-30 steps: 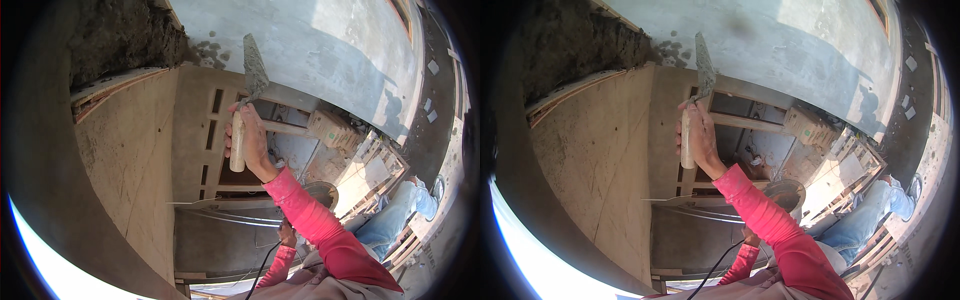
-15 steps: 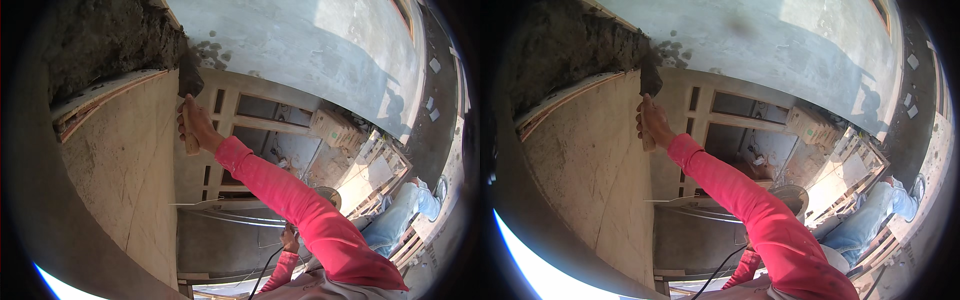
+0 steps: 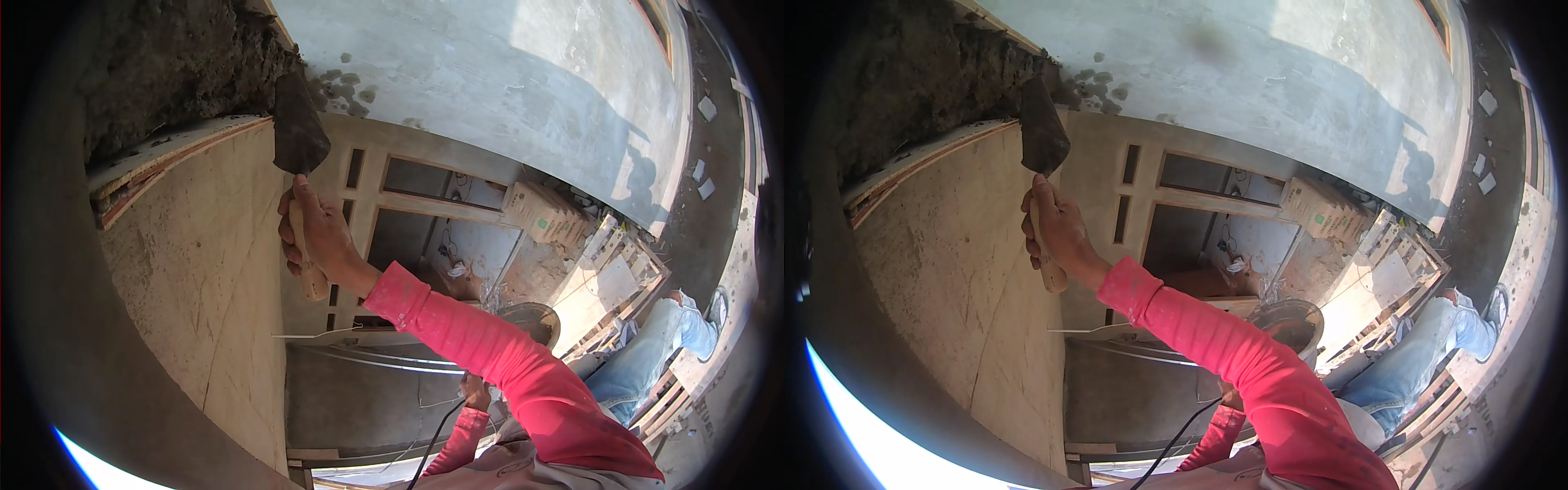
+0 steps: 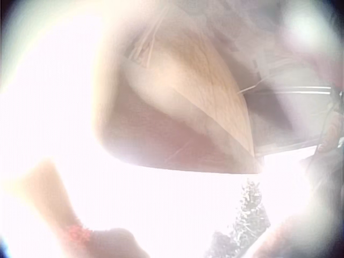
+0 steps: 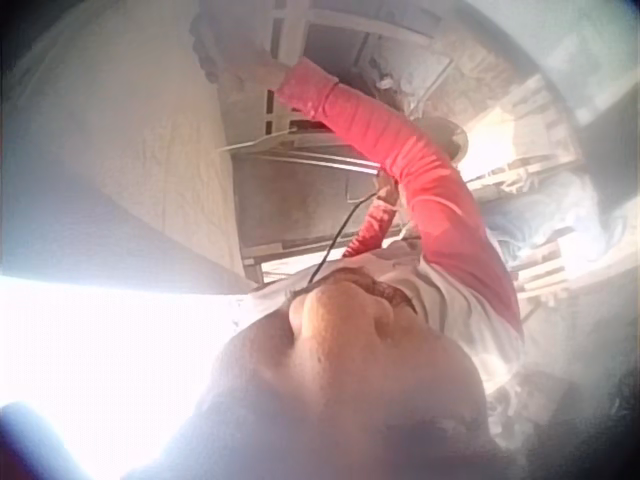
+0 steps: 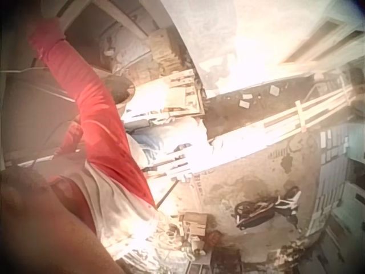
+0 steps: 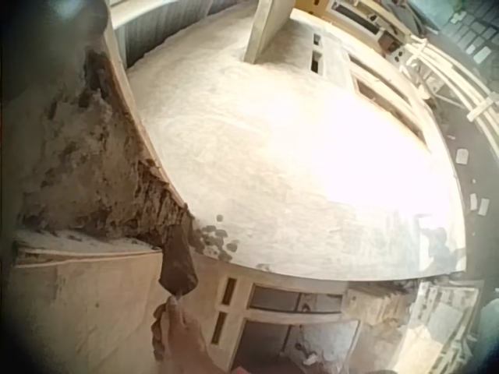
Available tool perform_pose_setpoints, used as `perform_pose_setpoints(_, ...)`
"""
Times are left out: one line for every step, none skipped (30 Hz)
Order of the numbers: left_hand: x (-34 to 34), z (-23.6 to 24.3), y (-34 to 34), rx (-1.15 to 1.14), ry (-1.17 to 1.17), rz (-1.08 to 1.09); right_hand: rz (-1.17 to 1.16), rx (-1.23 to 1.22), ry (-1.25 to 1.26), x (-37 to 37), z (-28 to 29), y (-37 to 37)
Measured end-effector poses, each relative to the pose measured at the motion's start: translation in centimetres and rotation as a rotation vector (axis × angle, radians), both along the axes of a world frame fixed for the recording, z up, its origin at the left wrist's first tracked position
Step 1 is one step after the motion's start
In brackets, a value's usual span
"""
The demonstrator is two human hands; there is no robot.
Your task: The person applies plaster to the upper edge of an interior wall using a trowel and a bucket of mixture. The person repeatedly scoops mixture from the bucket and spreads it onto the wall surface while standing on a wooden scaffold.
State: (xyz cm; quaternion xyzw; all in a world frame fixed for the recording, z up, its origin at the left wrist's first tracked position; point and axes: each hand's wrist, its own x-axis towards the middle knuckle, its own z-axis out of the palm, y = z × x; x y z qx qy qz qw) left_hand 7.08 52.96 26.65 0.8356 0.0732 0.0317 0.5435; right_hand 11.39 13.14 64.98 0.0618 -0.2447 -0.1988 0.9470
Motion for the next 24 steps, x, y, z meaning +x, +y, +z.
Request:
perform_pose_setpoints(0.0, 0.1, -0.3, -0.006, 0.013, 0.012, -0.004, -0.001, 0.001, -0.5, -0.4, -0.1)
perform_pose_setpoints(-0.1, 0.1, -0.6, -0.018, 0.028, 0.02, 0.03, -0.023, -0.036, -0.9, -0.8, -0.2)
perform_pose_setpoints(-0.1, 0.1, -0.9, -0.029, 0.038, 0.029, 0.065, -0.045, -0.072, -1.4, -1.5, -0.5)
perform_pose_setpoints(-0.2, 0.2, -1.1, -0.03, 0.044, 0.029, 0.064, -0.044, -0.072, -1.8, -2.3, -0.8)
perform_pose_setpoints(-0.2, 0.1, -1.2, -0.033, 0.052, 0.029, 0.112, -0.072, -0.16, -2.3, -3.3, -1.2)
perform_pose_setpoints(-0.2, 0.0, -1.3, -0.036, 0.057, 0.028, 0.161, -0.099, -0.247, -2.8, -4.4, -1.6)
perform_pose_setpoints(-0.1, 0.0, -1.5, -0.038, 0.061, 0.029, 0.158, -0.102, -0.248, -3.4, -5.6, -2.1)
perform_pose_setpoints(0.1, 0.0, -1.7, -0.04, 0.056, 0.033, 0.177, -0.101, -0.245, -4.3, -6.7, -2.6)
perform_pose_setpoints(0.2, 0.1, -1.8, -0.043, 0.054, 0.035, 0.197, -0.1, -0.243, -4.9, -7.3, -3.0)
perform_pose_setpoints(0.1, 0.1, -2.0, -0.042, 0.06, 0.038, 0.196, -0.099, -0.242, -5.4, -7.6, -3.3)
perform_pose_setpoints(0.1, 0.2, -2.2, -0.044, 0.065, 0.039, -0.03, -0.031, -0.101, -5.7, -7.8, -3.5)
perform_pose_setpoints(-0.1, 0.3, -2.3, -0.047, 0.069, 0.044, -0.255, 0.037, 0.04, -5.8, -7.7, -3.6)
perform_pose_setpoints(-0.1, 0.4, -2.5, -0.054, 0.077, 0.051, -0.255, 0.038, 0.041, -5.7, -7.6, -3.6)
perform_pose_setpoints(0.0, 0.6, -2.5, -0.057, 0.085, 0.061, -0.405, 0.189, 0.178, -5.3, -7.1, -3.6)
perform_pose_setpoints(-0.1, 1.1, -2.9, -0.063, 0.091, 0.071, -0.554, 0.343, 0.314, -4.8, -6.7, -3.8)
perform_pose_setpoints(-0.1, 1.5, -3.2, -0.072, 0.097, 0.089, -0.584, 0.466, 0.326, -4.0, -6.4, -3.8)
perform_pose_setpoints(-0.2, 1.7, -3.6, -0.084, 0.108, 0.1, -0.59, 0.464, 0.327, -3.0, -6.1, -3.6)
perform_pose_setpoints(-0.2, 1.7, -3.7, -0.097, 0.128, 0.112, -0.6, 0.528, 0.369, -2.0, -5.6, -3.4)
perform_pose_setpoints(-0.3, 1.8, -3.9, -0.104, 0.144, 0.122, -0.61, 0.593, 0.416, -0.9, -5.1, -3.1)
perform_pose_setpoints(-0.7, 2.0, -4.0, -0.115, 0.159, 0.134, -0.575, 0.567, 0.477, -0.4, -3.8, -2.9)
perform_pose_setpoints(-0.9, 1.9, -4.2, -0.119, 0.177, 0.14, -0.582, 0.565, 0.486, -0.1, -3.4, -3.0)
perform_pose_setpoints(-1.0, 2.0, -4.5, -0.127, 0.191, 0.148, -0.42, 0.283, 0.258, -0.1, -3.2, -3.5)
perform_pose_setpoints(-0.5, 2.4, -4.7, -0.138, 0.191, 0.155, -0.246, 0.009, 0.02, -0.5, -2.6, -3.9)
perform_pose_setpoints(-0.4, 2.7, -4.9, -0.148, 0.195, 0.16, -0.245, 0.013, 0.028, -1.2, -2.3, -4.2)
